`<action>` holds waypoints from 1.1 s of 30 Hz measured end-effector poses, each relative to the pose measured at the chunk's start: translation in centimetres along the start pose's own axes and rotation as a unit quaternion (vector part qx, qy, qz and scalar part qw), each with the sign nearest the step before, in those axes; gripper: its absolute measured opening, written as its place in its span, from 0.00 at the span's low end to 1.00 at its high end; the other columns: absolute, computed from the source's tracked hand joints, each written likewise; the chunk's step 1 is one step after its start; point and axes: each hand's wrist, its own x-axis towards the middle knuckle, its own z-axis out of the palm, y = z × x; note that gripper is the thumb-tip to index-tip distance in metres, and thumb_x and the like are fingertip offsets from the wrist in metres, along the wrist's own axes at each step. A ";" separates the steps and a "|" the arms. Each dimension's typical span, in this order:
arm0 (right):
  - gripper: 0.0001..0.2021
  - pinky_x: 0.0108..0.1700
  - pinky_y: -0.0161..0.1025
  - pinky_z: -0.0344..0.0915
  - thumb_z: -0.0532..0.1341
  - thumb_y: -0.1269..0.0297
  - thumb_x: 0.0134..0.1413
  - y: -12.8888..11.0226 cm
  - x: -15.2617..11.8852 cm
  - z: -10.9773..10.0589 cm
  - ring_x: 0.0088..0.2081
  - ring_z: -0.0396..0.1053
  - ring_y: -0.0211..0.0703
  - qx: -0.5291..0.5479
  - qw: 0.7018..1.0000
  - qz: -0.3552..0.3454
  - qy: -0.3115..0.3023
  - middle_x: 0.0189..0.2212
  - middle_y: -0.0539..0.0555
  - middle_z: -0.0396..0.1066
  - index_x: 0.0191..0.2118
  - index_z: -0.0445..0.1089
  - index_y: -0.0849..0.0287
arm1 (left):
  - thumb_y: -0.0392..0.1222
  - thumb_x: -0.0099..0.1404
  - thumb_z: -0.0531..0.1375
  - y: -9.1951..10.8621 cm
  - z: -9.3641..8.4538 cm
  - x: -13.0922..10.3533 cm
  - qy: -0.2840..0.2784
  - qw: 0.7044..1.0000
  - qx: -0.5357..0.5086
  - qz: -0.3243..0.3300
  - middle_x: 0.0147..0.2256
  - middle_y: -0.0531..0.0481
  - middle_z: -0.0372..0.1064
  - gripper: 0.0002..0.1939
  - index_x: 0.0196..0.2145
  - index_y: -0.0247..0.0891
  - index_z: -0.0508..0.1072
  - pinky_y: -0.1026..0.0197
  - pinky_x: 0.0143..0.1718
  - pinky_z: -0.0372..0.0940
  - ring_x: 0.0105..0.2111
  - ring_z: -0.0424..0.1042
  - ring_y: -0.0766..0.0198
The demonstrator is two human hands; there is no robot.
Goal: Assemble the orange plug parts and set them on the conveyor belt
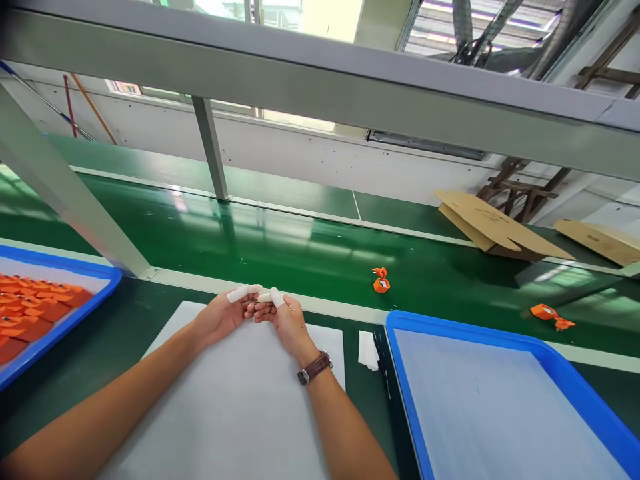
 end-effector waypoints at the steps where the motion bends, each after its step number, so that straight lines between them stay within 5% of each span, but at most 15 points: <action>1: 0.19 0.33 0.40 0.70 0.64 0.50 0.59 0.0 0.0 0.0 0.28 0.73 0.42 0.000 1.000 -0.001 0.000 0.28 0.58 0.78 0.33 0.78 0.65 | 0.46 0.65 0.65 0.0 0.0 0.0 0.000 1.000 0.002 0.001 0.34 0.47 0.68 0.14 0.42 0.33 0.78 0.64 0.33 0.62 0.30 0.65 0.67; 9: 0.21 0.33 0.41 0.70 0.63 0.47 0.59 0.1 0.0 0.0 0.27 0.73 0.43 -0.012 1.000 -0.002 0.006 0.28 0.59 0.77 0.34 0.77 0.65 | 0.47 0.64 0.65 -0.1 -0.1 0.0 0.007 1.000 0.009 0.009 0.34 0.45 0.69 0.15 0.41 0.32 0.78 0.62 0.32 0.62 0.30 0.65 0.66; 17: 0.22 0.34 0.42 0.70 0.63 0.46 0.58 0.3 -0.2 0.2 0.27 0.73 0.43 -0.058 0.998 -0.024 0.003 0.29 0.60 0.77 0.33 0.77 0.65 | 0.50 0.62 0.64 -0.3 0.5 0.0 0.038 0.988 0.119 0.086 0.30 0.47 0.69 0.14 0.33 0.34 0.77 0.59 0.34 0.63 0.28 0.66 0.64; 22: 0.23 0.34 0.42 0.71 0.63 0.44 0.56 0.8 -0.4 0.2 0.28 0.73 0.43 -0.124 0.991 -0.043 0.013 0.29 0.59 0.77 0.36 0.77 0.64 | 0.47 0.60 0.65 0.1 -0.4 -3.1 0.053 0.965 0.236 0.100 0.25 0.50 0.70 0.11 0.27 0.36 0.77 0.62 0.29 0.58 0.25 0.64 0.65; 25: 0.23 0.36 0.43 0.72 0.63 0.44 0.56 0.9 -0.4 0.4 0.30 0.74 0.44 -0.188 0.981 -0.051 0.024 0.31 0.60 0.78 0.37 0.77 0.64 | 0.46 0.61 0.64 -0.5 -1.8 -6.1 0.013 0.917 0.385 0.102 0.29 0.50 0.72 0.08 0.33 0.40 0.80 0.62 0.29 0.59 0.27 0.66 0.63; 29: 0.20 0.39 0.45 0.72 0.66 0.50 0.52 -0.5 0.2 -0.8 0.35 0.75 0.48 -0.306 0.940 -0.099 0.111 0.37 0.60 0.78 0.41 0.77 0.63 | 0.44 0.62 0.62 -1.8 -3.4 -8.1 -0.037 0.865 0.470 0.170 0.34 0.49 0.72 0.08 0.37 0.46 0.81 0.62 0.30 0.60 0.28 0.65 0.62; 33: 0.27 0.57 0.51 0.63 0.65 0.55 0.53 -3.9 1.3 -4.4 0.56 0.65 0.54 -0.418 0.834 -0.202 0.298 0.56 0.64 0.67 0.57 0.68 0.61 | 0.45 0.64 0.61 -2.2 -4.0 -8.0 -0.063 0.864 0.461 0.193 0.34 0.47 0.71 0.08 0.36 0.46 0.81 0.61 0.30 0.60 0.28 0.65 0.62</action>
